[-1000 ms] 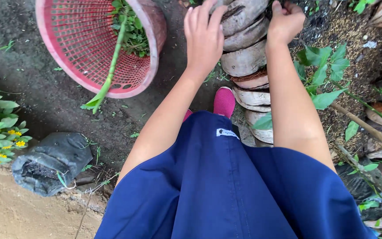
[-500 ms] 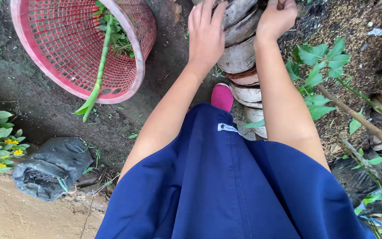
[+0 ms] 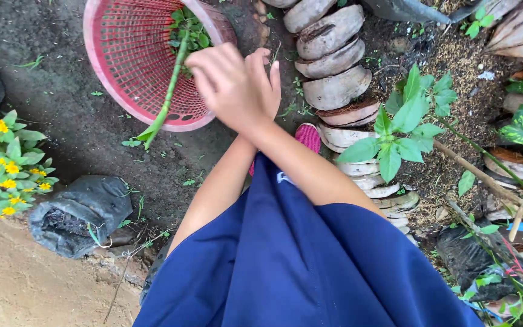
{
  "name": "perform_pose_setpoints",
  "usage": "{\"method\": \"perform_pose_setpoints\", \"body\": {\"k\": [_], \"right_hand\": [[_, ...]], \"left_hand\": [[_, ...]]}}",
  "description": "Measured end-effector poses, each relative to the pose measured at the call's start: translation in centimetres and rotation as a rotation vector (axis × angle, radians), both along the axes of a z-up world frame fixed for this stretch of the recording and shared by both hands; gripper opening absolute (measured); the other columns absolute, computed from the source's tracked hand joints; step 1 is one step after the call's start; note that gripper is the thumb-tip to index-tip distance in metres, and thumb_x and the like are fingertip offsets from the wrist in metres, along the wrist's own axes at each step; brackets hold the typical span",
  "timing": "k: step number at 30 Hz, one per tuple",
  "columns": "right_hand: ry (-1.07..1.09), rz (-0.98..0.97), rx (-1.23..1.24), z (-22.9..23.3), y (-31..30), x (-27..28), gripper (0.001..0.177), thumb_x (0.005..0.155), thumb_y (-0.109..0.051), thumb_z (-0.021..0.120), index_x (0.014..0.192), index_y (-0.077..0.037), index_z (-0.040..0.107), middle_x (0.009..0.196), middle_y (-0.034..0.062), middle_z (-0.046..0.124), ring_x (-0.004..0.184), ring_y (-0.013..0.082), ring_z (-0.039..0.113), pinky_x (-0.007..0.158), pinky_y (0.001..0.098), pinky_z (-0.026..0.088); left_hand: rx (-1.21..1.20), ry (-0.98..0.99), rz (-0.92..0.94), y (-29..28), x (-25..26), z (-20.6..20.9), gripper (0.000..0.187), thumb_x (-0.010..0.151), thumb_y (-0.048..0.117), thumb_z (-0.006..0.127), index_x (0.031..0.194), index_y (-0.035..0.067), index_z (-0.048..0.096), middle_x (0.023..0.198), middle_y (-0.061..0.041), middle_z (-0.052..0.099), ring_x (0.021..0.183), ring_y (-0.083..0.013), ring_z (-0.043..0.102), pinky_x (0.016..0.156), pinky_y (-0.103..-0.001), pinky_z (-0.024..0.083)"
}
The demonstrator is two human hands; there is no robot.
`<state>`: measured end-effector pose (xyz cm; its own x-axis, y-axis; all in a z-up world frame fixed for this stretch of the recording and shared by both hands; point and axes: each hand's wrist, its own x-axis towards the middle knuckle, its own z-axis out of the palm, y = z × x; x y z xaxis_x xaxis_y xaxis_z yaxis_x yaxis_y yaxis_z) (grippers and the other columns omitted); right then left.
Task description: Picking weeds and cleaning up plant pots in a garden.
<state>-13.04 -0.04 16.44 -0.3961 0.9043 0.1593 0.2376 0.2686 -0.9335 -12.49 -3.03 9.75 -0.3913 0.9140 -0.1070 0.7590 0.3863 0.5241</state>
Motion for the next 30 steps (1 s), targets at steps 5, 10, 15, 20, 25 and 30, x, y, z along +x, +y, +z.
{"method": "perform_pose_setpoints", "body": {"k": [5,10,15,20,25,30], "right_hand": [[-0.236,0.191,0.110,0.5,0.2,-2.4,0.043,0.082,-0.005,0.067,0.125,-0.008,0.069,0.127,0.0138,0.064,0.119,0.0342,0.056,0.097,0.0480,0.046],[-0.201,-0.144,-0.033,-2.2,4.2,8.3,0.034,0.083,-0.002,0.065,0.117,-0.007,0.070,0.117,0.0133,0.068,0.110,0.0314,0.065,0.102,0.0449,0.049],[-0.717,-0.628,-0.185,-14.8,8.0,28.7,0.008,0.085,-0.002,0.067,0.088,-0.001,0.074,0.086,0.0187,0.072,0.083,0.0332,0.072,0.082,0.0410,0.058],[-1.062,-0.607,-0.416,-18.9,11.7,40.5,0.051,0.077,0.006,0.065,0.127,0.003,0.056,0.126,0.0294,0.053,0.111,0.0429,0.061,0.097,0.0452,0.051],[-1.202,-0.649,-0.386,-23.7,12.6,47.0,0.073,0.077,0.014,0.062,0.146,-0.003,0.047,0.150,0.0286,0.037,0.123,0.0449,0.057,0.100,0.0472,0.051],[-1.138,-0.569,-0.295,-29.6,10.8,51.6,0.050,0.095,0.011,0.053,0.140,-0.010,0.058,0.148,0.0196,0.051,0.128,0.0418,0.061,0.107,0.0474,0.052]], "left_hand": [[0.195,-0.269,-0.003,-1.3,-0.5,-3.0,0.032,0.099,0.011,0.064,0.129,0.006,0.054,0.119,-0.011,0.060,0.114,-0.0305,0.059,0.101,-0.044,0.046],[0.333,-0.192,-0.035,0.5,0.0,-0.5,0.043,0.095,0.008,0.067,0.133,-0.001,0.051,0.126,-0.017,0.057,0.118,-0.0367,0.055,0.103,-0.048,0.041],[0.126,-0.255,-0.221,3.2,3.7,0.5,0.030,0.095,0.007,0.070,0.124,0.008,0.060,0.129,-0.013,0.058,0.119,-0.0371,0.055,0.104,-0.046,0.046],[0.170,-0.291,-0.397,6.1,11.8,-3.1,0.044,0.086,0.008,0.074,0.127,0.007,0.058,0.130,-0.015,0.055,0.120,-0.0387,0.053,0.105,-0.048,0.046],[0.116,-0.373,-0.539,8.2,18.0,-7.2,0.052,0.088,0.010,0.074,0.137,0.008,0.055,0.138,-0.012,0.054,0.125,-0.0361,0.052,0.108,-0.047,0.046],[0.116,-0.361,-0.645,7.9,22.2,-10.6,0.060,0.094,0.013,0.070,0.149,0.012,0.048,0.150,-0.008,0.048,0.138,-0.0329,0.046,0.116,-0.045,0.043]]}}
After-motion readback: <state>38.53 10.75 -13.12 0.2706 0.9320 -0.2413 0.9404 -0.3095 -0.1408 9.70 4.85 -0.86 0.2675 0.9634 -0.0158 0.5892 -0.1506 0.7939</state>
